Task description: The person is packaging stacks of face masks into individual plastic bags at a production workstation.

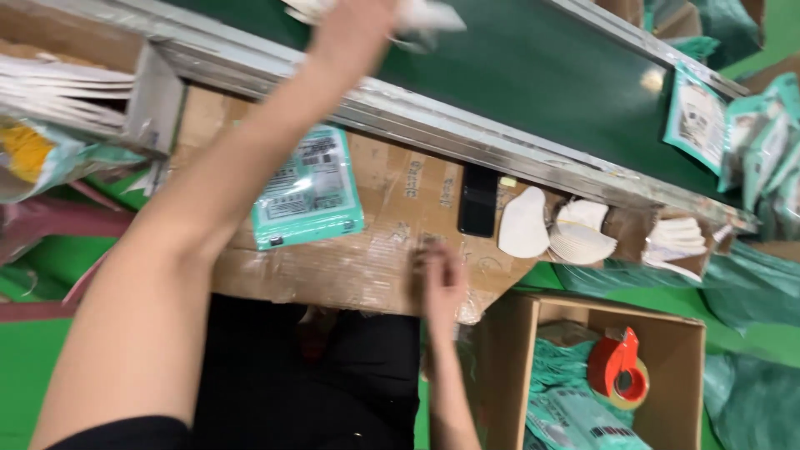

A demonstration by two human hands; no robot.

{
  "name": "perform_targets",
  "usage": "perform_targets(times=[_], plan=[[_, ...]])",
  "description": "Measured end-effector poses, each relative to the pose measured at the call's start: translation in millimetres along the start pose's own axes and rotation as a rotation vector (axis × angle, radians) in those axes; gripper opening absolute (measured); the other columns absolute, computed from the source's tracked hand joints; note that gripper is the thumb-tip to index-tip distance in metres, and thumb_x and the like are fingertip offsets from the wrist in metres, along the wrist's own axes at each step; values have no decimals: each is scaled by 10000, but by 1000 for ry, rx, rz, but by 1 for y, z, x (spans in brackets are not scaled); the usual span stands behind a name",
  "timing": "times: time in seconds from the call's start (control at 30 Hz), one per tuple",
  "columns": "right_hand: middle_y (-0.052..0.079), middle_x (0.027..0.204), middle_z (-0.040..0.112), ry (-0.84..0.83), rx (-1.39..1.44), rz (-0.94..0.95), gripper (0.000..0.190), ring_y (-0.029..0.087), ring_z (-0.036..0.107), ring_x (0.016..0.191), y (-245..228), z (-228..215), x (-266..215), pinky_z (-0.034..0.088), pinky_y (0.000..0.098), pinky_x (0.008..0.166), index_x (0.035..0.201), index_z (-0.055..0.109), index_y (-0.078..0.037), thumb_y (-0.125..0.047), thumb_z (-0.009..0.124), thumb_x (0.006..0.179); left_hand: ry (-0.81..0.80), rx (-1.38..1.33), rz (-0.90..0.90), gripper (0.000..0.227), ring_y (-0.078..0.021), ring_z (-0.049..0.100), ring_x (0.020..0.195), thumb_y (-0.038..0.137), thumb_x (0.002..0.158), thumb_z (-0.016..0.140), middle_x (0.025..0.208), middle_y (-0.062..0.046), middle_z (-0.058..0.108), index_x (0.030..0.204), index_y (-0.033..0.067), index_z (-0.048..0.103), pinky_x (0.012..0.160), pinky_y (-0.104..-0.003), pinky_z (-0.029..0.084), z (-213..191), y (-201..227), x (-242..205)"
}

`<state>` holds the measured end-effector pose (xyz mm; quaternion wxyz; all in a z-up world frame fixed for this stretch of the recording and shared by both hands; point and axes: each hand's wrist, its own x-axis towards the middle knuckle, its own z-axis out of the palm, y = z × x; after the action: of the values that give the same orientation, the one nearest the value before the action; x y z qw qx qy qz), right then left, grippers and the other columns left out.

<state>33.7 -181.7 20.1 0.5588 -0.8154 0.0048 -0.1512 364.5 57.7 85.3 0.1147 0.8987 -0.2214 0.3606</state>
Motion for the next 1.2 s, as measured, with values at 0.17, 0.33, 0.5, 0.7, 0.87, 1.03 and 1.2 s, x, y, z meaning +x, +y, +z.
perform_targets(times=[0.17, 0.33, 0.5, 0.7, 0.87, 1.03, 1.2], plan=[[178, 1307, 542, 224, -248, -428, 569, 311, 533, 1222, -136, -26, 54, 410, 428, 1058, 1376, 437, 53, -83, 674, 877, -97, -351, 454, 169, -217, 631, 1003, 147, 988, 690, 1043, -57, 644, 1142, 95, 645, 857, -376, 538, -142, 147, -68], [137, 1237, 678, -76, -238, -310, 441, 281, 672, 1146, -75, -45, 31, 524, 406, 1018, 1250, 619, 24, -54, 746, 835, -179, -724, 253, 483, -286, 543, 1241, 158, 893, 741, 1294, -110, 566, 1325, 63, 547, 1061, -421, 457, -222, 162, -117], [129, 1267, 731, -99, -67, -143, 435, 275, 706, 1184, -44, -30, 12, 568, 390, 1070, 1314, 674, -11, -40, 811, 902, -275, -1009, -177, 1105, -424, 287, 1508, 335, 746, 891, 1600, -239, 310, 1580, 38, 229, 1259, -526, 227, -182, 146, -175], [145, 1396, 628, -337, 21, -107, 1189, 308, 635, 1295, -19, 7, 7, 458, 461, 1197, 1682, 85, -93, -78, 898, 815, -499, -943, -325, 1257, -398, 296, 1534, 314, 705, 911, 1627, -181, 346, 1643, 74, 110, 1290, -538, 182, -123, 153, -215], [140, 1513, 486, -251, 173, -51, 1183, 285, 590, 1340, -26, 8, 5, 528, 448, 1161, 1669, 114, -102, -106, 903, 789, -563, -1062, -384, 1243, -394, 348, 1491, 305, 677, 938, 1587, -198, 385, 1613, 60, 158, 1240, -539, 248, -130, 161, -201], [126, 1340, 595, -235, 305, 58, 1188, 275, 639, 1254, -23, 3, 5, 557, 415, 1098, 1668, 68, -87, -123, 871, 794, -520, -1139, -450, 1167, -375, 425, 1459, 262, 712, 888, 1566, -189, 441, 1624, 59, 189, 1220, -487, 343, -132, 167, -202], [284, 1419, 470, -137, -319, -463, 703, 397, 487, 1315, -9, 14, 2, 388, 418, 1127, 1435, 472, -102, -95, 810, 818, -546, -1118, -659, 900, -327, 596, 1394, 219, 845, 799, 1498, -144, 587, 1603, 111, 325, 1177, -429, 476, -116, 175, -227]])
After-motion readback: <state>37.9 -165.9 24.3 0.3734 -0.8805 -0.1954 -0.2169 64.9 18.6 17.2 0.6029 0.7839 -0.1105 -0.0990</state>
